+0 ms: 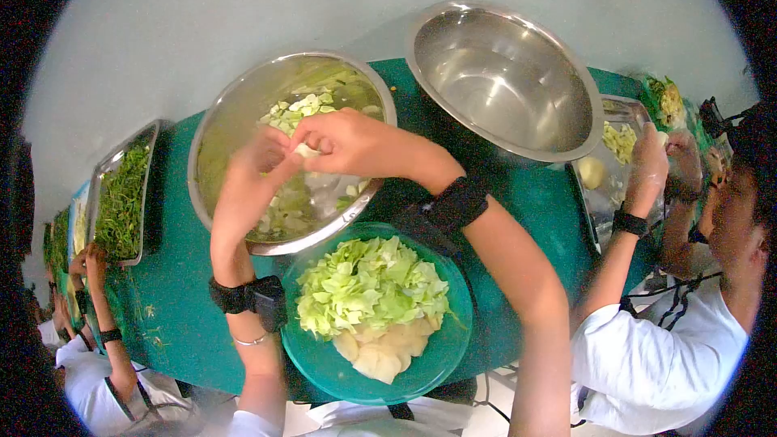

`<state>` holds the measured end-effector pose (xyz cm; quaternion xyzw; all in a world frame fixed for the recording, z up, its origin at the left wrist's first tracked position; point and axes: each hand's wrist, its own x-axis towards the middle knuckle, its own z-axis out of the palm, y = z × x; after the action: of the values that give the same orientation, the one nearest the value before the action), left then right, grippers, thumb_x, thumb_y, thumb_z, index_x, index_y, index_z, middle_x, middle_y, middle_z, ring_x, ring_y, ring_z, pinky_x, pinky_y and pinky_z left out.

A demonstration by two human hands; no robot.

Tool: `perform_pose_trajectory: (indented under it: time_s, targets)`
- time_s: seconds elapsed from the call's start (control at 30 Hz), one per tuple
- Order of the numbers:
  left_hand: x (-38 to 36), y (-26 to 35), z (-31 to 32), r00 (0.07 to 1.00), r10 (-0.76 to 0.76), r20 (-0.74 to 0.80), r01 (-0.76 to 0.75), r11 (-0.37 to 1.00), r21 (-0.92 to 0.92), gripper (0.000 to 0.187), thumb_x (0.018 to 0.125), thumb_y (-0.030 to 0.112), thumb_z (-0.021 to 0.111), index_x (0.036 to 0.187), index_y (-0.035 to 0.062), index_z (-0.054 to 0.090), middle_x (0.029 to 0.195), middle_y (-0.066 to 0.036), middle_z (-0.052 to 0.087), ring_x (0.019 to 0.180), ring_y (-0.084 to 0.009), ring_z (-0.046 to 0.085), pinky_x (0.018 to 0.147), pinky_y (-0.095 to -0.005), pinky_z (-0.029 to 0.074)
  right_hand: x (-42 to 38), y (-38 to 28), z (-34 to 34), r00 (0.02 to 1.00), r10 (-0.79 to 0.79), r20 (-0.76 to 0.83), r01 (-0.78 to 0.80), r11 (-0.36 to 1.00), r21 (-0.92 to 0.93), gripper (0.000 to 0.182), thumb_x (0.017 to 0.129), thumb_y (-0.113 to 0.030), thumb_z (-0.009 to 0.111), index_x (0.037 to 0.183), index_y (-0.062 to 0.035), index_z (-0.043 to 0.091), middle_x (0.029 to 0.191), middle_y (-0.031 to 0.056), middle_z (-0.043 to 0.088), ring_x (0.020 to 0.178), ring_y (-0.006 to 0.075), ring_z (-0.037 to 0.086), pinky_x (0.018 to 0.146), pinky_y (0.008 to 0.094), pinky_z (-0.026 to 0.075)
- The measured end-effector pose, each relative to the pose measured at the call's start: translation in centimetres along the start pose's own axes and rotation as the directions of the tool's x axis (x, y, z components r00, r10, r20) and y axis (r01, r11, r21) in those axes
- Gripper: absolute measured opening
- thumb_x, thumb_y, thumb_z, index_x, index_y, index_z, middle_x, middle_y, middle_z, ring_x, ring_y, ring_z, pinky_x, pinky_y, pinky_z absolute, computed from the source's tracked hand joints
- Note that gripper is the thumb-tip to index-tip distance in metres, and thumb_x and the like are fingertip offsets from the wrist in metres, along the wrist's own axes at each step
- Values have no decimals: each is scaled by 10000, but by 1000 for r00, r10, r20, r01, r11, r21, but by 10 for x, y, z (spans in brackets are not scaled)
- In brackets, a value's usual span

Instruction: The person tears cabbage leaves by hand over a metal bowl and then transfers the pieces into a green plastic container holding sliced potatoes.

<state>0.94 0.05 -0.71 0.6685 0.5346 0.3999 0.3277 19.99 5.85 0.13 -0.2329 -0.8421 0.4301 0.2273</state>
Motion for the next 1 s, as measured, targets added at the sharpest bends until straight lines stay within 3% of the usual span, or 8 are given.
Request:
perform_pose_trajectory:
  time_s: [0.27, 0.37, 0.47, 0.57, 0.87, 0.97, 1.0]
  targets:
    - [2, -4, 0, 998, 5, -60, -10, 996, -86, 206, 815, 50, 638, 975, 30, 508, 859, -55, 585, 735, -121, 561, 653, -262, 449, 1, 0, 8, 999, -43, -29, 43, 999, -14, 343, 797, -90, 616, 1123, -61, 516, 718, 58, 496, 682, 175, 498, 696, 315, 457]
    - [0, 0, -2, 998, 22, -65, -25, 998, -55, 203, 819, 50, 631, 980, 30, 510, 869, -52, 584, 734, -121, 559, 653, -263, 447, 3, 1, 8, 997, -77, -29, 76, 997, -29, 330, 805, -70, 601, 1125, -56, 519, 739, 52, 515, 695, 164, 501, 705, 316, 457]
    - [2, -7, -1, 997, 35, -73, -40, 997, -72, 200, 821, 53, 628, 982, 30, 513, 866, -48, 582, 736, -124, 556, 654, -265, 446, 5, 9, 10, 989, -125, -83, 124, 992, -13, 305, 771, -76, 597, 1068, -66, 530, 785, 120, 604, 679, 234, 590, 646, 337, 469]
    - [3, -7, 0, 995, 37, -91, -44, 996, -82, 200, 826, 61, 623, 991, 32, 515, 861, -45, 581, 744, -123, 553, 661, -266, 444, 5, 7, 9, 986, -141, -89, 140, 990, -16, 298, 778, -83, 598, 1068, -63, 530, 746, 118, 600, 663, 234, 579, 636, 340, 463]
    - [3, -5, -1, 998, 27, -56, -37, 981, -189, 229, 822, 70, 625, 1019, 37, 511, 914, -48, 576, 771, -127, 554, 651, -259, 431, 6, 5, 9, 986, -124, -112, 117, 991, -61, 292, 777, -98, 614, 1051, -41, 532, 660, 105, 559, 606, 216, 537, 582, 335, 429]
    - [2, 0, -2, 998, 15, -56, -23, 989, -149, 255, 805, 70, 643, 1024, 47, 514, 903, -44, 574, 771, -125, 552, 643, -255, 425, 5, -5, 4, 999, -4, -41, 3, 999, -34, 303, 824, -120, 620, 1114, -73, 545, 773, 33, 548, 754, 124, 520, 724, 282, 456]
    - [2, 0, -2, 998, 15, -57, -23, 989, -144, 262, 799, 69, 648, 1024, 49, 516, 899, -43, 572, 768, -126, 550, 643, -255, 425, 5, -3, 5, 997, -43, -64, 41, 999, -31, 305, 806, -114, 621, 1096, -63, 541, 737, 55, 553, 711, 149, 532, 680, 299, 451]
